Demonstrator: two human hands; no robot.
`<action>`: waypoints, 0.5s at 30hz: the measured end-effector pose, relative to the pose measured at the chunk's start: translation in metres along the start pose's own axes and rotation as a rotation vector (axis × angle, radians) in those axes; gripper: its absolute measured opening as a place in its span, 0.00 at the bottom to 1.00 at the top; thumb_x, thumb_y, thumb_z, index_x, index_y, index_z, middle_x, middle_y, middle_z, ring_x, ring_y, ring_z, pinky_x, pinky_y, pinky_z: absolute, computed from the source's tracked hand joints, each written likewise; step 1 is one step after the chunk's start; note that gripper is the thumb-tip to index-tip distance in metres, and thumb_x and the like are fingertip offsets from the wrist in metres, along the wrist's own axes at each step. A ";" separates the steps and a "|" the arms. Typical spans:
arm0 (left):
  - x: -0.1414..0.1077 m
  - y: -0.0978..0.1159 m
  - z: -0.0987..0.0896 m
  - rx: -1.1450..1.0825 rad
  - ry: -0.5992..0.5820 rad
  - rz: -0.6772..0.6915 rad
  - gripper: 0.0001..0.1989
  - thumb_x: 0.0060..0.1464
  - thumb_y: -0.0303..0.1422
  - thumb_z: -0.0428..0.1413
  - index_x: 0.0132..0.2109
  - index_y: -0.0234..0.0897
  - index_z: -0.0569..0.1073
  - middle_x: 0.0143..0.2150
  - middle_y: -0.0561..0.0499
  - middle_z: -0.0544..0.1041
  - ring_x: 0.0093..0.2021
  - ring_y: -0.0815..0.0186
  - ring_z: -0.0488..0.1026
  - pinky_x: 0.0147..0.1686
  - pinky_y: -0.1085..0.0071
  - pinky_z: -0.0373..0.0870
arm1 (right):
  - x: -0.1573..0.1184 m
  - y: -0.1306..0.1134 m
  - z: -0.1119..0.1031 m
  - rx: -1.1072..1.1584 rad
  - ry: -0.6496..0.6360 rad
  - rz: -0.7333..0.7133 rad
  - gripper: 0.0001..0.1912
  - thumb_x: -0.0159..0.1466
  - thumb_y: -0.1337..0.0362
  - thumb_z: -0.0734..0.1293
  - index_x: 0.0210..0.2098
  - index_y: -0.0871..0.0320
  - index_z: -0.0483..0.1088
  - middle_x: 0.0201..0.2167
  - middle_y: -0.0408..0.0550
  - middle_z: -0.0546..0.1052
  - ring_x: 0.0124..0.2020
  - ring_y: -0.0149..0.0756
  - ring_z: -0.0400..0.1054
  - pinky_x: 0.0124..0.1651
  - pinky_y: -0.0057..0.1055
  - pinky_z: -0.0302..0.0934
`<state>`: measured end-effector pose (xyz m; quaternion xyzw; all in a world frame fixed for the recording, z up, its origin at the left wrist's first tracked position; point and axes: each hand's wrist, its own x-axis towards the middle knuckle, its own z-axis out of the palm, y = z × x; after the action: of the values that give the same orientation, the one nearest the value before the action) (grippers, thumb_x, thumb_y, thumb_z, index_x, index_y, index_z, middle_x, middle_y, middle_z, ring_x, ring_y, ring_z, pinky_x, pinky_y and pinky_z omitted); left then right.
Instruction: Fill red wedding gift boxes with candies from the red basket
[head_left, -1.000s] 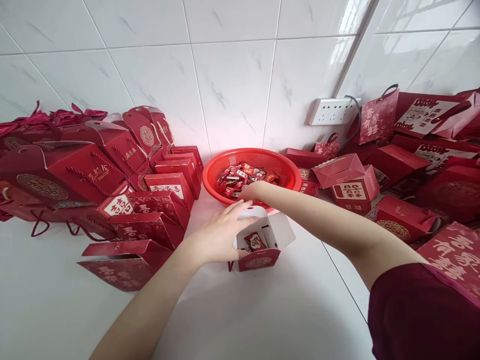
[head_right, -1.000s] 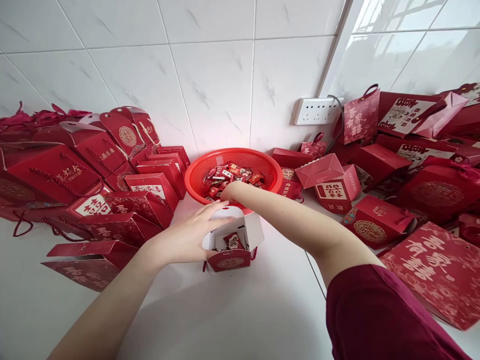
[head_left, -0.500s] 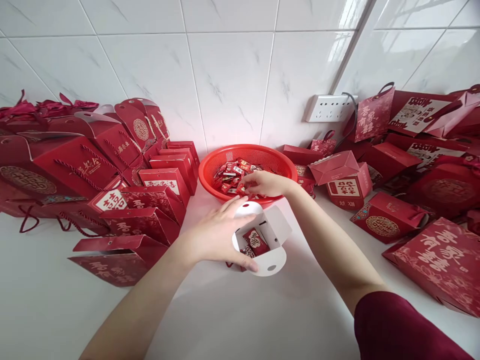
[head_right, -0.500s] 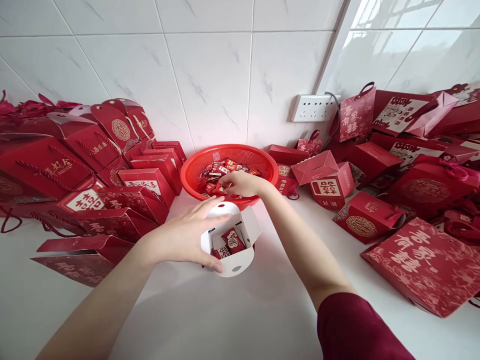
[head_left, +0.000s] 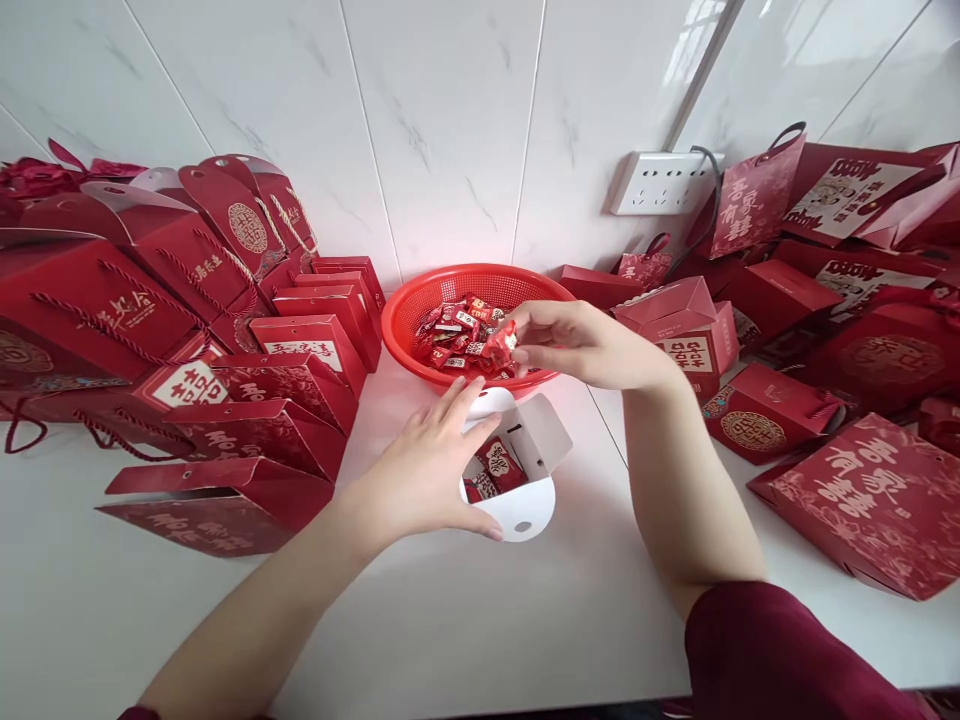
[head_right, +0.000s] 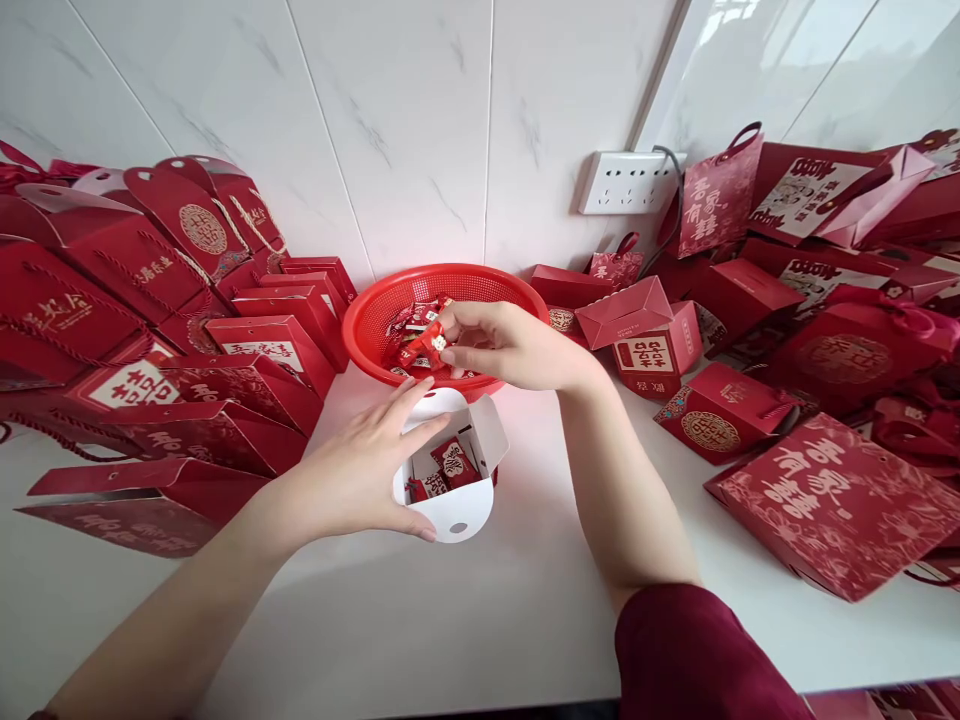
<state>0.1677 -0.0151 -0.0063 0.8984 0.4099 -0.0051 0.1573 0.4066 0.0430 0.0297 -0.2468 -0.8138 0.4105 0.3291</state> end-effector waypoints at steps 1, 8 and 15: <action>0.000 -0.001 -0.001 -0.009 0.001 0.005 0.59 0.36 0.59 0.66 0.72 0.50 0.53 0.77 0.44 0.36 0.74 0.37 0.37 0.67 0.40 0.50 | -0.004 -0.007 0.000 -0.021 -0.073 0.012 0.08 0.67 0.63 0.66 0.44 0.58 0.72 0.42 0.48 0.78 0.42 0.36 0.73 0.44 0.32 0.67; -0.014 0.000 -0.033 -0.121 -0.081 0.025 0.41 0.49 0.57 0.61 0.68 0.58 0.61 0.76 0.53 0.46 0.69 0.45 0.58 0.58 0.56 0.68 | -0.022 -0.030 0.016 -0.464 -0.179 0.224 0.14 0.69 0.66 0.61 0.51 0.55 0.73 0.45 0.48 0.80 0.43 0.38 0.74 0.43 0.32 0.65; -0.030 -0.007 -0.055 -0.110 0.059 -0.148 0.42 0.50 0.58 0.59 0.69 0.54 0.58 0.66 0.49 0.66 0.62 0.49 0.68 0.50 0.62 0.71 | -0.054 -0.042 0.010 -0.670 0.018 0.323 0.14 0.69 0.69 0.57 0.45 0.55 0.72 0.44 0.46 0.80 0.43 0.39 0.74 0.45 0.33 0.64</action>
<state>0.1363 -0.0169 0.0481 0.8553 0.4795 0.0325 0.1936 0.4296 -0.0209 0.0416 -0.4698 -0.8506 0.1659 0.1682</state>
